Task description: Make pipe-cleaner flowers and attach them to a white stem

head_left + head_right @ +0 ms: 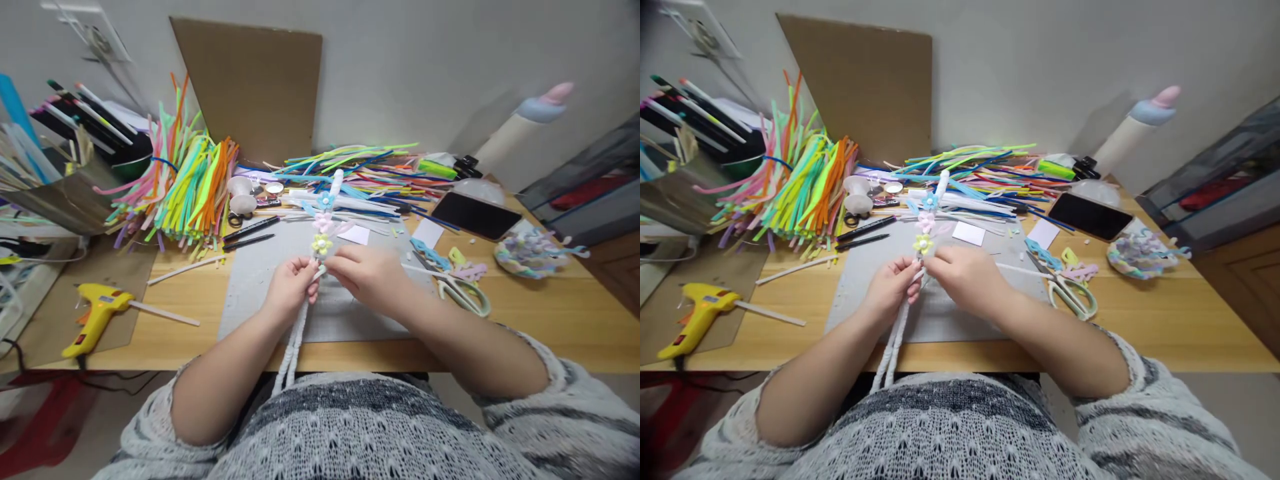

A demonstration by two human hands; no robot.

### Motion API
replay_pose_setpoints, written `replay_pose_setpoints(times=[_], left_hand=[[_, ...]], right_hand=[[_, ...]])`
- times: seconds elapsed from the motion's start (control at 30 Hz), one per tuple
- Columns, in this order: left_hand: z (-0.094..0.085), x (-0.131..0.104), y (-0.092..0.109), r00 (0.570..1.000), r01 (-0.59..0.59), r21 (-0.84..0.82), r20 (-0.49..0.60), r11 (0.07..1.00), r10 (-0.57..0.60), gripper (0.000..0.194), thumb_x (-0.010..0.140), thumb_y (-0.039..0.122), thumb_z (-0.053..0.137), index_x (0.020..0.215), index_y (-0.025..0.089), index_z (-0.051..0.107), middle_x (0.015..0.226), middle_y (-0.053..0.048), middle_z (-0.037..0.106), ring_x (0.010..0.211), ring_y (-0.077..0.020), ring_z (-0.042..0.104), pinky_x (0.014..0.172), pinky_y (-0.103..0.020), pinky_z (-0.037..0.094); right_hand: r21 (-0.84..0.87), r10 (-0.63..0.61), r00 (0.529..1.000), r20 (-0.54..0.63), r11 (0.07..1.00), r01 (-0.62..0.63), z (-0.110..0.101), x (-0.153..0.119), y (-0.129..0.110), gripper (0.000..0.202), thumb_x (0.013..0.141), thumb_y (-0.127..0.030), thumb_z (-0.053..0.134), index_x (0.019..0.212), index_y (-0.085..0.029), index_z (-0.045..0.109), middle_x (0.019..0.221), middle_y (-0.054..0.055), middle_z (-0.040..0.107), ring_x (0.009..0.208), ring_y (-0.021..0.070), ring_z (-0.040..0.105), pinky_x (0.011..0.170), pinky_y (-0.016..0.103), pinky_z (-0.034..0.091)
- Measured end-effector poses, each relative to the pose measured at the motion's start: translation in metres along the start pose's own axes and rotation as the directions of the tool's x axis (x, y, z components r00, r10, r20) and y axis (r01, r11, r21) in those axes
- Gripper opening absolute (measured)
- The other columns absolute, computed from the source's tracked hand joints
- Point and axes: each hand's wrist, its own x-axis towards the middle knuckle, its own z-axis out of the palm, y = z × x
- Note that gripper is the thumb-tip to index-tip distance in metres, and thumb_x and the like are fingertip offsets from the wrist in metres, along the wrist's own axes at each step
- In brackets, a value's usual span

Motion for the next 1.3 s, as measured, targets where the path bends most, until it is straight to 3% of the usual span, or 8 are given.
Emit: replay_pose_setpoints(times=[0.13, 0.33, 0.53, 0.7, 0.97, 1.3], left_hand=[[0.000, -0.001, -0.002, 0.999, 0.001, 0.008, -0.033, 1.000, -0.001, 0.031, 0.065, 0.036, 0.075, 0.071, 0.014, 0.054, 0.047, 0.007, 0.048, 0.035, -0.0042, 0.039, 0.031, -0.016, 0.033], [-0.003, 0.000, -0.001, 0.993, 0.080, -0.036, -0.085, 0.996, -0.083, 0.027, 0.065, 0.031, 0.073, 0.072, 0.014, 0.053, 0.059, -0.001, 0.063, 0.040, -0.0063, 0.048, 0.032, -0.015, 0.032], [-0.005, 0.002, -0.004, 0.994, 0.082, -0.088, -0.061, 0.993, -0.087, 0.027, 0.065, 0.032, 0.072, 0.067, 0.015, 0.051, 0.057, -0.002, 0.062, 0.037, -0.0064, 0.047, 0.032, -0.016, 0.027], [-0.006, 0.004, -0.006, 0.997, 0.057, -0.108, -0.046, 0.993, -0.062, 0.024, 0.067, 0.030, 0.070, 0.067, 0.014, 0.051, 0.059, 0.000, 0.060, 0.036, -0.0057, 0.045, 0.032, -0.016, 0.026], [-0.001, 0.002, -0.005, 0.995, 0.055, -0.073, -0.074, 0.996, -0.060, 0.028, 0.066, 0.031, 0.072, 0.067, 0.014, 0.050, 0.055, 0.005, 0.052, 0.035, -0.0022, 0.038, 0.033, -0.015, 0.025], [0.000, 0.000, -0.005, 0.997, 0.043, -0.065, -0.061, 0.997, -0.047, 0.023, 0.068, 0.029, 0.067, 0.070, 0.017, 0.047, 0.057, 0.004, 0.055, 0.036, -0.0051, 0.043, 0.031, -0.016, 0.024]], right_hand=[[0.042, -0.028, 0.998, -0.059, 0.999, 0.030, 0.007, -0.002, -0.002, 0.026, 0.093, -0.024, 0.043, 0.092, -0.023, 0.069, 0.074, 0.001, 0.062, 0.066, 0.0116, 0.048, 0.058, 0.026, 0.027], [-0.004, -0.015, 0.976, -0.216, 1.000, 0.014, -0.005, 0.002, 0.011, 0.018, 0.087, -0.027, 0.054, 0.090, -0.029, 0.072, 0.078, 0.002, 0.063, 0.068, 0.0138, 0.044, 0.064, 0.029, 0.028], [0.039, 0.066, 0.982, -0.178, 0.997, -0.060, -0.006, 0.004, 0.008, 0.018, 0.087, -0.032, 0.055, 0.083, -0.026, 0.071, 0.079, 0.002, 0.063, 0.074, 0.0161, 0.046, 0.070, 0.032, 0.026], [-0.022, 0.127, 0.968, -0.217, 0.991, -0.135, -0.006, 0.003, 0.003, 0.019, 0.088, -0.032, 0.053, 0.082, -0.024, 0.069, 0.078, 0.003, 0.063, 0.075, 0.0173, 0.045, 0.073, 0.034, 0.025], [-0.086, 0.067, 0.985, -0.159, 0.993, -0.082, 0.008, 0.000, -0.006, 0.024, 0.093, -0.029, 0.045, 0.085, -0.020, 0.066, 0.077, 0.003, 0.065, 0.072, 0.0152, 0.050, 0.064, 0.030, 0.026], [-0.118, 0.090, 0.973, -0.212, 0.986, -0.117, 0.019, 0.004, -0.011, 0.023, 0.092, -0.025, 0.045, 0.082, -0.021, 0.065, 0.078, 0.002, 0.066, 0.071, 0.0144, 0.051, 0.062, 0.030, 0.026]])
